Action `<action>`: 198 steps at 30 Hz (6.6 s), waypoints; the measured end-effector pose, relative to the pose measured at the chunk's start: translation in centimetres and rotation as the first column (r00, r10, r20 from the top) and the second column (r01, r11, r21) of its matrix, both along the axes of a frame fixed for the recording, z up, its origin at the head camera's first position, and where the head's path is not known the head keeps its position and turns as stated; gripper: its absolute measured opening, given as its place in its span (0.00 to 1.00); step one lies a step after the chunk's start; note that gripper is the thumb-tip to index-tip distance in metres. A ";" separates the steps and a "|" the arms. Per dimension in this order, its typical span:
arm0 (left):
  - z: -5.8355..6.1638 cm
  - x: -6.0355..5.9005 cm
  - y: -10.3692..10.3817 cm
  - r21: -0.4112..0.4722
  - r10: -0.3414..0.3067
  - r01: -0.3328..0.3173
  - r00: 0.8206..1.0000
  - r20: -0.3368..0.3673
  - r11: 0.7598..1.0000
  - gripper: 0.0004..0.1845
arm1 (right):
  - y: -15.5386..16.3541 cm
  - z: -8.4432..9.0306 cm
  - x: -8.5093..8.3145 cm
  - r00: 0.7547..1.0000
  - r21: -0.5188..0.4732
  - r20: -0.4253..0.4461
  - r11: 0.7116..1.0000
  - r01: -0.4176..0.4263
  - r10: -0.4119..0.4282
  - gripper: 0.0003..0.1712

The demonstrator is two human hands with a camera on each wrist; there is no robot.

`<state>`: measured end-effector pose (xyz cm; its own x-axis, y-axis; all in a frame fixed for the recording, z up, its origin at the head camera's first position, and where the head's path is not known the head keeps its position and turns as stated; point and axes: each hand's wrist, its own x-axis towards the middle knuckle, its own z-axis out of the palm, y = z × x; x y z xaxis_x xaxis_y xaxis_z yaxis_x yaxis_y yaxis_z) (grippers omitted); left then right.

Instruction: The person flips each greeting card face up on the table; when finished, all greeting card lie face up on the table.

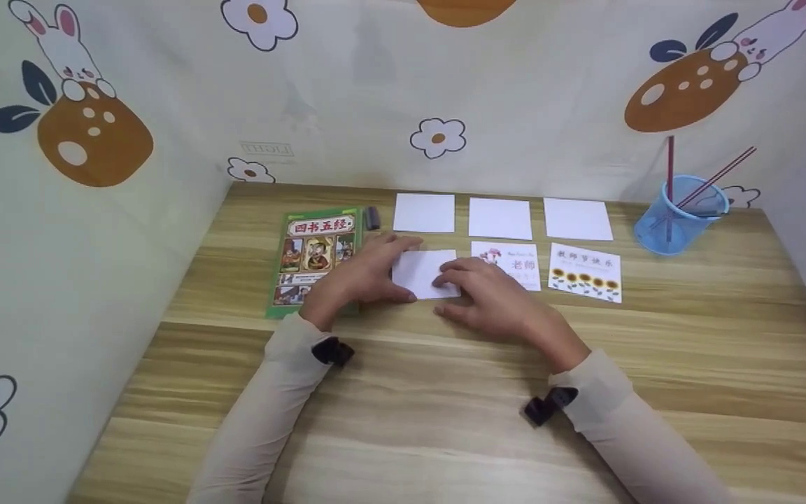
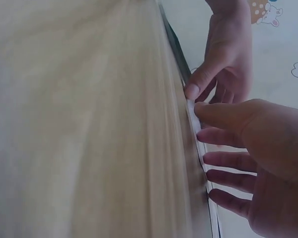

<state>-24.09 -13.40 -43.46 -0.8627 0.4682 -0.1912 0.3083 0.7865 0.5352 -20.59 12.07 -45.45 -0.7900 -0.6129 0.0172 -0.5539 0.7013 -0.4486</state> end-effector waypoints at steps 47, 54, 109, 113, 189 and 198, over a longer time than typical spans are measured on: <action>1.0 0.4 1.9 0.437 0.204 -0.183 0.979 0.000 0.881 0.52 | 0.3 1.3 -1.2 0.960 -0.709 0.210 0.647 0.281 -0.187 0.35; 0.7 0.2 1.7 0.295 0.286 -0.269 0.958 -0.017 0.917 0.47 | 0.1 0.8 -1.3 0.968 -0.577 0.149 0.778 0.249 -0.200 0.20; -0.4 -0.1 0.7 -0.058 0.168 -0.172 0.984 -0.067 0.983 0.36 | 0.2 -0.4 -0.2 0.995 -0.047 0.053 0.995 0.083 -0.080 0.33; -0.2 -0.1 0.6 -0.046 0.185 -0.188 0.980 -0.069 0.981 0.37 | 0.7 -0.4 -0.8 0.996 -0.125 0.045 0.989 0.084 -0.079 0.30; -2.1 -3.4 23.6 0.695 -0.168 0.155 0.985 -0.051 0.702 0.39 | 18.8 -1.0 -3.1 0.779 -0.258 0.115 0.738 0.623 -0.617 0.34; -2.3 -3.3 23.6 0.676 -0.206 0.178 0.978 -0.039 0.715 0.43 | 18.6 -1.1 -3.1 0.757 -0.306 0.092 0.705 0.639 -0.647 0.30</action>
<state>-27.37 10.25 -45.75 -0.7390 0.6404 0.2091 0.3814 0.1419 0.9135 -23.69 30.62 -46.51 -0.9878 0.0834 0.1313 -0.0307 0.7227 -0.6904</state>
